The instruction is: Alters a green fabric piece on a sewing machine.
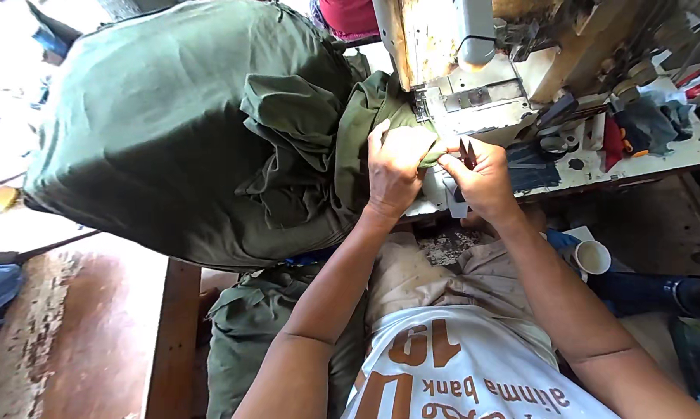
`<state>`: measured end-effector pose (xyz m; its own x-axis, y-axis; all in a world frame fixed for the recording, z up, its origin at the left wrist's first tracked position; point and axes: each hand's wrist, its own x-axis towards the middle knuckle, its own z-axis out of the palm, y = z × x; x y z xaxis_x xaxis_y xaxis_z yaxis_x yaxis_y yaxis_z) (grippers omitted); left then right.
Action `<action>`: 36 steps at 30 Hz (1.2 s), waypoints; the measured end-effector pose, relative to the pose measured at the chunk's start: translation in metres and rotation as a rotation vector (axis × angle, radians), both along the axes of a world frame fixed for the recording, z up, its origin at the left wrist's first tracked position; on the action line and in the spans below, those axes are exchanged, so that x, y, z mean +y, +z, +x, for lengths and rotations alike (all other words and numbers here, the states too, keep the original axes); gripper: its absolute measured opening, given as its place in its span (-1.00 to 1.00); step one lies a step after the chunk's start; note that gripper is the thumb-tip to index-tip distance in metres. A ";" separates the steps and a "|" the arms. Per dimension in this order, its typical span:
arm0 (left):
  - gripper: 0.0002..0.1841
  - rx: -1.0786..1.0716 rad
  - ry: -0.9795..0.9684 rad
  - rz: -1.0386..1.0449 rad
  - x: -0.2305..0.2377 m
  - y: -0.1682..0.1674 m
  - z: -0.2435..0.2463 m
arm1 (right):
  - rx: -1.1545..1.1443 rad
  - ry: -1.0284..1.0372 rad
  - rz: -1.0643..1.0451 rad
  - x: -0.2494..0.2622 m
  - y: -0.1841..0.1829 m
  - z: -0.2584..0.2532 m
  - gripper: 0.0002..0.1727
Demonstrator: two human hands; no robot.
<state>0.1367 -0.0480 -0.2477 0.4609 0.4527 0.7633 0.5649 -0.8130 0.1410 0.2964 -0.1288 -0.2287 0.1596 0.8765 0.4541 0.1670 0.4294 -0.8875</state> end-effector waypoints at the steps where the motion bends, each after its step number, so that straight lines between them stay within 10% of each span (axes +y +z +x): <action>1: -0.77 0.003 -0.004 0.015 0.004 0.000 0.000 | -0.001 0.001 0.004 -0.001 0.001 0.001 -0.86; 30: -0.78 0.323 -0.086 -0.191 0.029 0.041 -0.032 | -0.003 -0.043 0.160 0.056 -0.032 0.000 -0.82; 36: -0.33 0.535 0.022 -0.243 0.037 0.078 -0.081 | -0.072 -0.064 0.153 0.058 -0.034 0.001 -0.80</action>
<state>0.0561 -0.0111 -0.1699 0.7422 0.5994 0.2996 0.6252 -0.7804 0.0126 0.2975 -0.0706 -0.2631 0.1751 0.7854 0.5937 0.2597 0.5448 -0.7973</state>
